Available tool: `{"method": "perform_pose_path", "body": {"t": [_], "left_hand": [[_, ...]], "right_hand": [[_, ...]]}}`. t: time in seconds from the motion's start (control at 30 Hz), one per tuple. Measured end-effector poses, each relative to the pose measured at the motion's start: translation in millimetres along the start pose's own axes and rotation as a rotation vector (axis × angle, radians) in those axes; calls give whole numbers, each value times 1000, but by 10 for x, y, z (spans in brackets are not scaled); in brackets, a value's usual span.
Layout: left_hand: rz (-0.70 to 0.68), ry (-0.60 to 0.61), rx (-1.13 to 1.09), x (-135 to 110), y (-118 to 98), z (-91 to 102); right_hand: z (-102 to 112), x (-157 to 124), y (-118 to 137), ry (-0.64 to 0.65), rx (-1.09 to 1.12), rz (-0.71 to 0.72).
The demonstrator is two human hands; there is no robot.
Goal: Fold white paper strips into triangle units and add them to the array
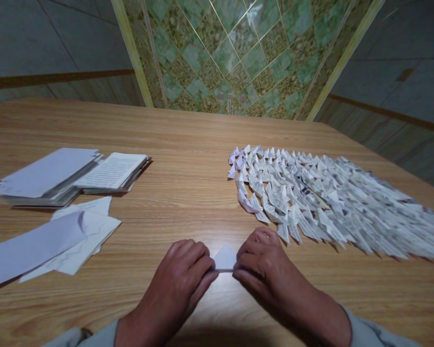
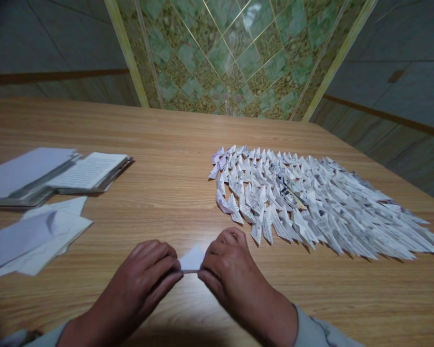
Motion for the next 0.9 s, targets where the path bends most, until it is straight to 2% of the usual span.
{"method": "perform_pose_path", "body": {"t": [0.47, 0.67, 0.9], "left_hand": [[54, 55, 8, 12, 103, -61], [90, 110, -85, 20, 163, -98], [111, 105, -22, 34, 221, -126]], "right_hand": [[-3, -66, -195, 25, 22, -192], [-14, -68, -234, 20, 59, -246], [18, -79, -239, -15, 81, -276]]}}
Point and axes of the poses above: each hand's wrist, its own x-axis towards the middle knuckle, its own z-axis out of the back of the hand, y = z × x, the point moved 10 cm from there along x, towards the middle knuckle, and after that the axes turned 7 degrees about x, right-handed, at the moved point
